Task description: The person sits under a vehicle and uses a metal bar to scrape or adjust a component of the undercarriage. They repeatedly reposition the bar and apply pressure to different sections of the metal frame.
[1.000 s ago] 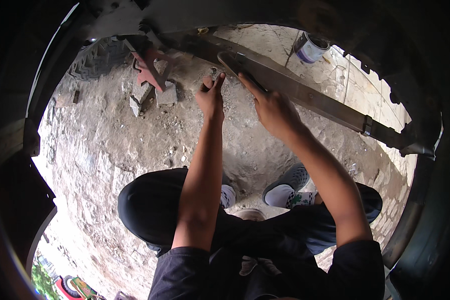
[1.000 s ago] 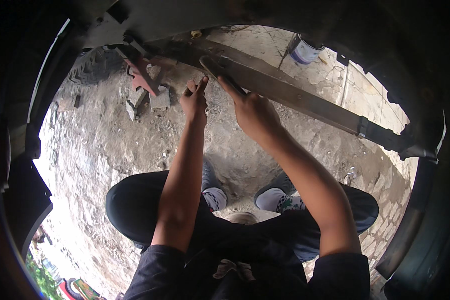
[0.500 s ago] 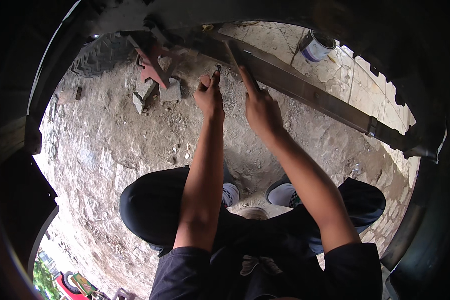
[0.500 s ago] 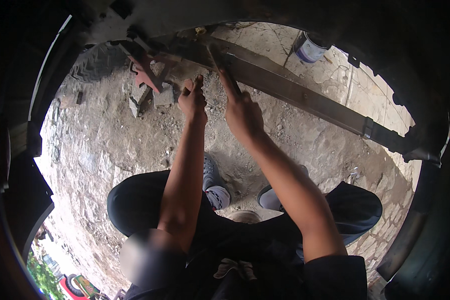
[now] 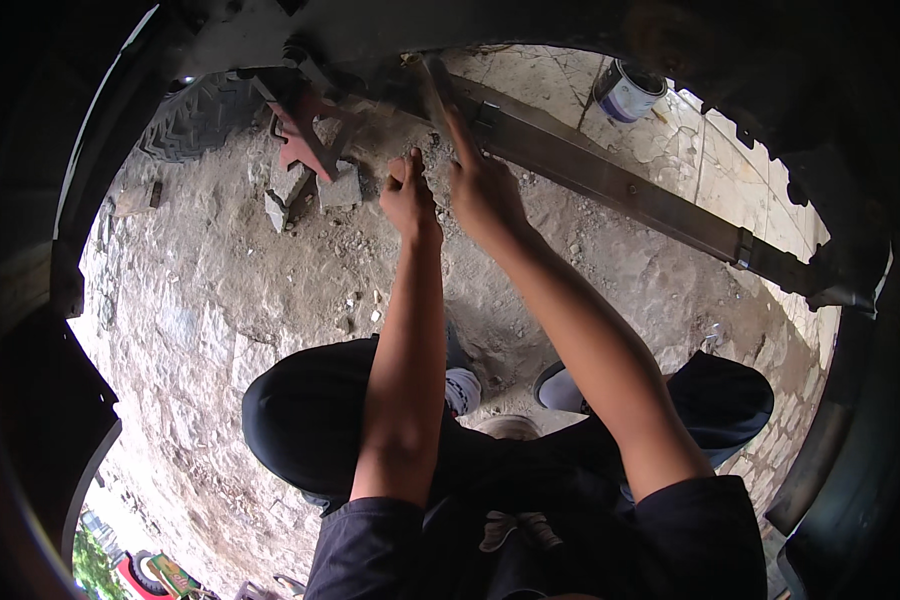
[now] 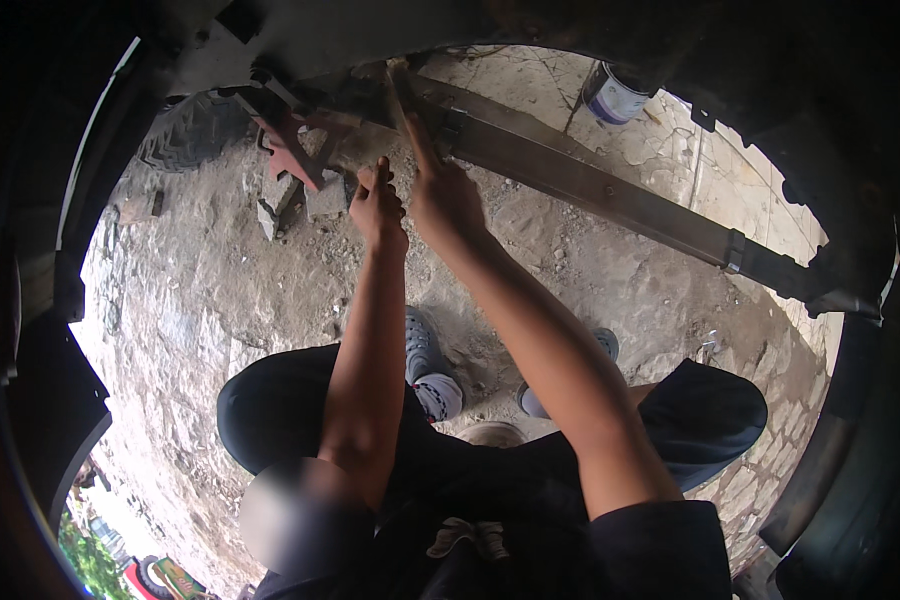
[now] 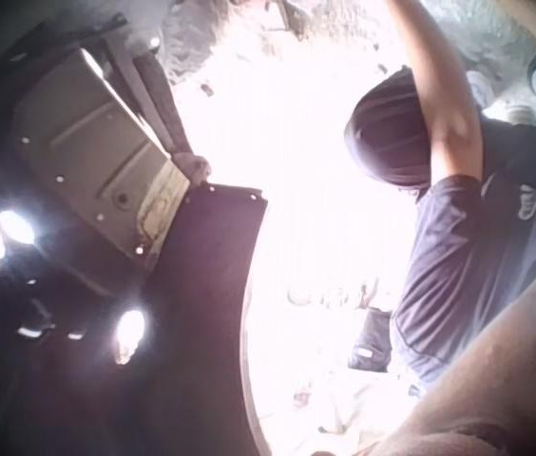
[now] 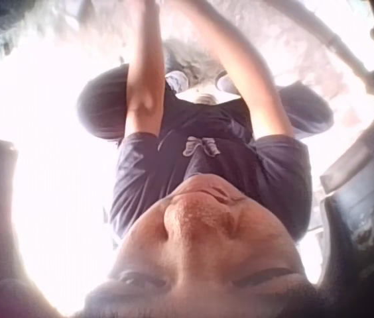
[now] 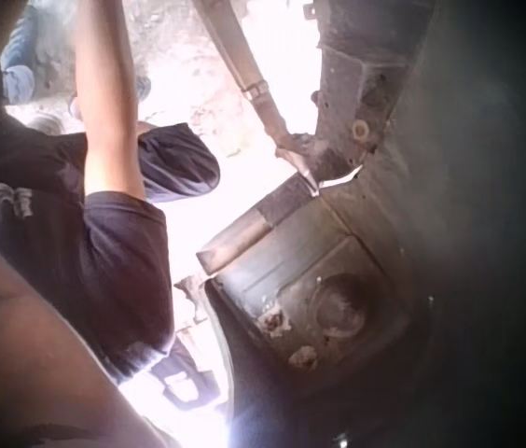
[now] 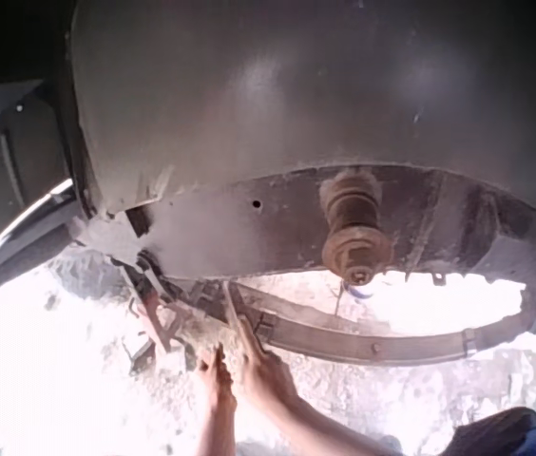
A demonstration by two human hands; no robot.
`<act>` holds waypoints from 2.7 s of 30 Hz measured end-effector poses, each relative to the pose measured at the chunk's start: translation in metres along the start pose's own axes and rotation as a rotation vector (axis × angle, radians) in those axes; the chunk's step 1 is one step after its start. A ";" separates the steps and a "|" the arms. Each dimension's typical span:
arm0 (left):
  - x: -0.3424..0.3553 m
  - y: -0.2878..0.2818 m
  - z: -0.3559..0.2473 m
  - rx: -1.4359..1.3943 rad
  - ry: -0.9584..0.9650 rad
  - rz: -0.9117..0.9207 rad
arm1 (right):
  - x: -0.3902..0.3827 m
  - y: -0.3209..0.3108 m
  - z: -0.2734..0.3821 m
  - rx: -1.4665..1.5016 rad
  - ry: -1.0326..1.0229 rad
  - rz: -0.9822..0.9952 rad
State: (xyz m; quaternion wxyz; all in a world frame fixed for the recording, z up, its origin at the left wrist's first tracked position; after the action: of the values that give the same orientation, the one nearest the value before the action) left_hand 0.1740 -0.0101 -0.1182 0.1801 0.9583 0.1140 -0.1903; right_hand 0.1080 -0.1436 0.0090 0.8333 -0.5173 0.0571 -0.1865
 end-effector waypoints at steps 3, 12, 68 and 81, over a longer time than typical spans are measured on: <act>0.007 -0.008 0.004 -0.053 0.043 0.054 | -0.070 -0.009 -0.026 -0.010 -0.081 -0.044; -0.028 0.012 0.058 0.003 -0.229 0.290 | -0.272 0.101 -0.141 0.054 0.369 0.314; -0.182 0.162 0.127 0.169 -0.497 0.274 | -0.035 -0.123 -0.283 -0.432 0.497 0.115; -0.185 0.160 0.127 0.217 -0.493 0.170 | -0.038 -0.125 -0.286 -0.437 0.484 0.038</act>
State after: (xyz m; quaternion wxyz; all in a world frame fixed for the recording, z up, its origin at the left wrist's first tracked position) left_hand 0.0121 -0.2331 -0.1043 0.1143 0.9029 -0.0353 -0.4129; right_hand -0.0409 -0.4189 -0.0157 0.6680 -0.6235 0.3020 -0.2717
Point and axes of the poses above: each hand's wrist, its own x-axis towards the middle knuckle, its own y-axis out of the palm, z = x × y, the point moved 9 cm from there along x, towards the middle knuckle, and after that the axes turned 13 degrees about -x, right-handed, at the moved point
